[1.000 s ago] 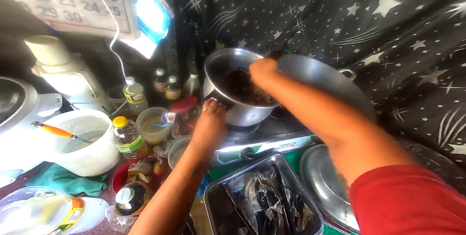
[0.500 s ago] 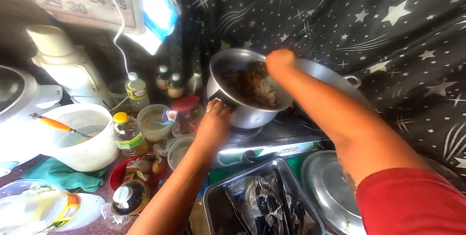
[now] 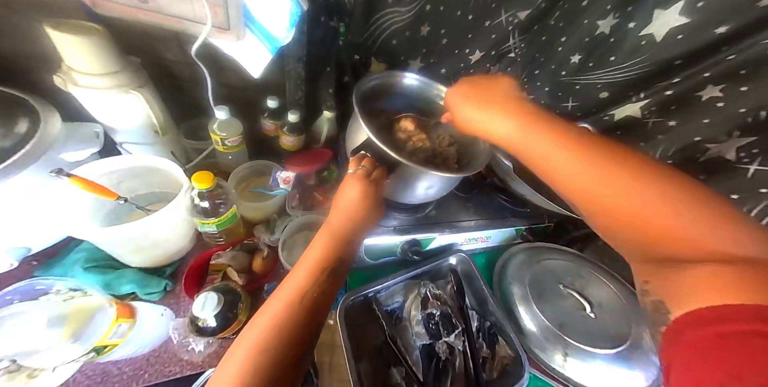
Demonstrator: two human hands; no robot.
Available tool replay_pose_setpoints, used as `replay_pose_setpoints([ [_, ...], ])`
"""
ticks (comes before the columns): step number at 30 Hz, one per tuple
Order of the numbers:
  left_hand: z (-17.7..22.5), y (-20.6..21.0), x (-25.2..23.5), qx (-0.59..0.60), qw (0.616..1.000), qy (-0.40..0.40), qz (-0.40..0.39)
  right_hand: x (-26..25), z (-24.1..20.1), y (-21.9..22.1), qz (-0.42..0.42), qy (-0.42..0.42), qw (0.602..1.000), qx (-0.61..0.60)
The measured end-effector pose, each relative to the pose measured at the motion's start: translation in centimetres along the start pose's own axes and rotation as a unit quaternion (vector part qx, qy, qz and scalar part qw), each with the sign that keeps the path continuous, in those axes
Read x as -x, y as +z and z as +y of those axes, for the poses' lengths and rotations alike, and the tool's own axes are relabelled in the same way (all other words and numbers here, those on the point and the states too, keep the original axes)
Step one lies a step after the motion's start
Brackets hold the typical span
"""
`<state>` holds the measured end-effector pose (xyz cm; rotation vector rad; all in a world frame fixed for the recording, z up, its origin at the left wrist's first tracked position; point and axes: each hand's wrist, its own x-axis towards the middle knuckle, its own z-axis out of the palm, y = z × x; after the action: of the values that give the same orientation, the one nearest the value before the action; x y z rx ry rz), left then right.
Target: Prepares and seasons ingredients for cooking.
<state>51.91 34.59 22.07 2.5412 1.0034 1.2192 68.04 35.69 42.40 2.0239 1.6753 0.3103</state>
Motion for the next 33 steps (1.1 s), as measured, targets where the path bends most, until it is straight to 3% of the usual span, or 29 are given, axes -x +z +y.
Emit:
replay_pose_setpoints([
  [4,0.2,-0.1,0.1,-0.001,1.0,-0.007,-0.006,4.2,-2.9,-1.9,-0.016,0.0,0.999,0.029],
  [7,0.1,-0.2,0.1,-0.004,1.0,-0.004,-0.009,1.1,-5.0,2.9,-0.05,-0.015,0.998,0.023],
  [10,0.2,-0.3,0.1,-0.002,1.0,-0.013,-0.017,-2.8,-5.0,6.8,-0.023,0.006,1.0,0.002],
  [15,0.2,-0.2,-0.1,0.011,0.999,-0.024,-0.018,-6.8,-2.8,7.2,-0.022,0.082,0.995,-0.05],
  [19,0.0,0.0,-0.2,0.01,1.0,-0.018,0.003,-3.7,-4.6,5.7,-0.03,0.008,0.999,-0.022],
  [23,0.1,0.3,0.2,0.016,1.0,-0.01,0.004,-3.7,-1.8,2.2,0.006,0.035,0.999,-0.035],
  [26,0.2,0.4,0.2,-0.001,1.0,-0.018,0.015,-7.6,-0.1,4.2,0.038,0.073,0.996,-0.029],
  [29,0.2,0.3,0.1,-0.016,1.0,-0.018,0.01,-10.0,1.3,7.9,-0.003,0.117,0.992,-0.041],
  [33,0.0,0.4,0.1,-0.005,1.0,-0.012,0.013,-6.9,3.1,9.0,-0.089,0.085,0.992,0.012],
])
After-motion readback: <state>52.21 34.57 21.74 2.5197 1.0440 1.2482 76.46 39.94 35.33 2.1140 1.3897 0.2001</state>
